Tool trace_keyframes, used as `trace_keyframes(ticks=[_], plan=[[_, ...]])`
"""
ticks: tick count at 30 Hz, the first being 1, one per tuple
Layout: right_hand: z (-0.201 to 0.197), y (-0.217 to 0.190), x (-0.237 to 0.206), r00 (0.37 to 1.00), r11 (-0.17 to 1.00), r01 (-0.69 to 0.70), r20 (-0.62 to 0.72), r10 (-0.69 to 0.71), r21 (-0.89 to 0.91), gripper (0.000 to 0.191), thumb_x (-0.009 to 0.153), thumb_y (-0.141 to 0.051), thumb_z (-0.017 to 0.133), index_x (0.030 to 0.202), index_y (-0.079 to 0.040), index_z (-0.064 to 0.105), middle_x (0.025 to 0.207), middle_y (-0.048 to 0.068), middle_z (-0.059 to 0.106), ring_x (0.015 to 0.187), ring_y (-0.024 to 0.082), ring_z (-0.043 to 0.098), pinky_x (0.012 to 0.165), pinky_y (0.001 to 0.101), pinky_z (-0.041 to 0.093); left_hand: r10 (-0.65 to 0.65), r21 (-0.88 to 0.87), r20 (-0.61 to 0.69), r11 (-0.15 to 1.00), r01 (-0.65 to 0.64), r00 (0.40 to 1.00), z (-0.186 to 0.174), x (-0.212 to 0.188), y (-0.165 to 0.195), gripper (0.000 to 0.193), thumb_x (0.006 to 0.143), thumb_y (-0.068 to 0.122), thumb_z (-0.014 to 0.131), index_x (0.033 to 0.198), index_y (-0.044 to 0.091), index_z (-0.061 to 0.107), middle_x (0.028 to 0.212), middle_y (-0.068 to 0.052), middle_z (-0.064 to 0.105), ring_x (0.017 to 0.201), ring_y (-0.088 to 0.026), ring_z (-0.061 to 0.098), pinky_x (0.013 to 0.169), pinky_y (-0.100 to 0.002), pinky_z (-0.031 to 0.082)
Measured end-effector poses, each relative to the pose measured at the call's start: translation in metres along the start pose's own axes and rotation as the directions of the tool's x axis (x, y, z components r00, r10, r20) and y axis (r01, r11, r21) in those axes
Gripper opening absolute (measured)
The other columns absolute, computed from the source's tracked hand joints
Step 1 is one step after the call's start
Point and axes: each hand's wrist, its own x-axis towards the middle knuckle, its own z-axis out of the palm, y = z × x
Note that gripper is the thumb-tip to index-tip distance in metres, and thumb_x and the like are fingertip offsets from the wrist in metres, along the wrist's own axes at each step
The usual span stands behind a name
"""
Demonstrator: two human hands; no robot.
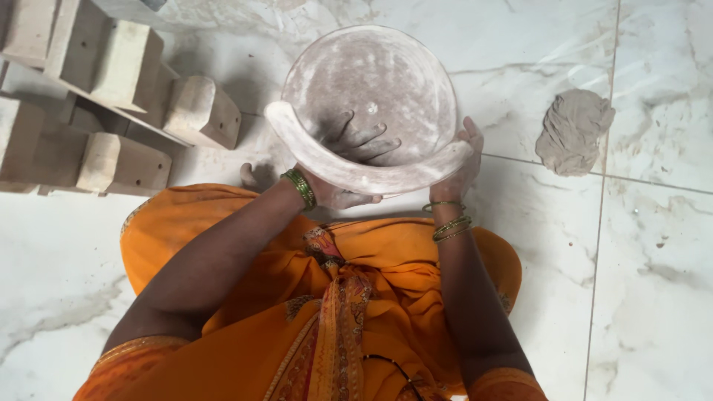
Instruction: The person sits on the floor with a plaster mold holding a clay form. They scrape the mold edge with a small scraper, spread and smooth wet clay slip over the mold surface by hand, rotate the mold, and repeatedly press and smooth the clay with their palms.
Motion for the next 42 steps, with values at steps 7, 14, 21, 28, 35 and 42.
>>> trace_keyframes(ticks=[7,14,21,28,35,42], plan=[[0.019,-0.013,0.016,0.977,0.830,0.195,0.035,-0.208,-0.523,0.036,0.105,-0.018,0.051,0.135,-0.002,0.061,0.096,-0.003,0.059,0.078,0.007,0.052,0.072,0.0234,0.049,-0.003,-0.157,-0.010,0.988,0.001,1.000,0.003,0.016,-0.004,0.059,0.099,0.063,0.050,0.146,0.029,0.058,0.168,-0.002,0.029,0.157,-0.028,0.012,0.125,-0.057,0.006],[0.005,0.007,0.030,0.946,0.899,0.316,0.179,-0.272,-0.304,0.039,0.104,-0.016,0.050,0.137,0.005,0.057,0.105,0.001,0.060,0.096,0.011,0.059,0.089,0.0258,0.053,-0.111,-0.071,0.019,0.991,0.113,0.994,-0.023,0.020,0.000,0.056,0.094,0.062,0.052,0.140,0.032,0.061,0.166,0.008,0.030,0.155,-0.020,0.014,0.125,-0.060,0.002],[0.007,0.006,0.033,0.992,0.980,0.121,-0.004,-0.123,-0.158,0.039,0.104,-0.017,0.052,0.136,0.004,0.061,0.105,0.005,0.063,0.098,0.019,0.062,0.090,0.0311,0.054,-0.092,-0.129,0.028,0.987,0.095,0.995,-0.026,0.021,0.002,0.057,0.092,0.061,0.051,0.142,0.036,0.058,0.166,0.007,0.029,0.155,-0.020,0.013,0.124,-0.059,-0.001],[0.007,-0.007,0.063,0.995,0.997,0.076,-0.061,-0.076,-0.006,0.027,0.102,-0.024,0.065,0.105,0.003,0.064,0.094,0.007,0.067,0.084,0.019,0.066,0.074,0.0335,0.058,-0.107,-0.095,-0.016,0.990,0.105,0.994,-0.017,0.020,-0.006,0.059,0.093,0.064,0.051,0.142,0.032,0.058,0.163,0.005,0.036,0.154,-0.019,0.021,0.126,-0.055,0.004],[-0.015,-0.036,0.031,0.911,0.898,-0.409,0.020,0.411,0.161,0.032,0.098,-0.047,0.068,0.110,-0.018,0.067,0.063,-0.004,0.049,0.042,0.010,0.038,0.039,0.0251,0.030,-0.246,-0.171,-0.161,0.961,0.219,0.956,-0.002,0.017,0.001,0.061,0.091,0.065,0.056,0.136,0.025,0.062,0.154,-0.003,0.053,0.144,-0.025,0.044,0.124,-0.047,0.025],[-0.036,-0.084,0.019,0.900,0.807,-0.398,0.355,0.253,0.436,0.021,0.103,-0.021,0.061,0.124,-0.016,0.062,0.079,0.001,0.060,0.056,0.012,0.044,0.051,0.0251,0.035,-0.460,-0.420,-0.217,0.840,0.342,0.861,0.001,-0.008,0.024,0.065,0.088,0.052,0.067,0.139,0.013,0.060,0.137,-0.014,0.064,0.133,-0.032,0.055,0.120,-0.048,0.037]])
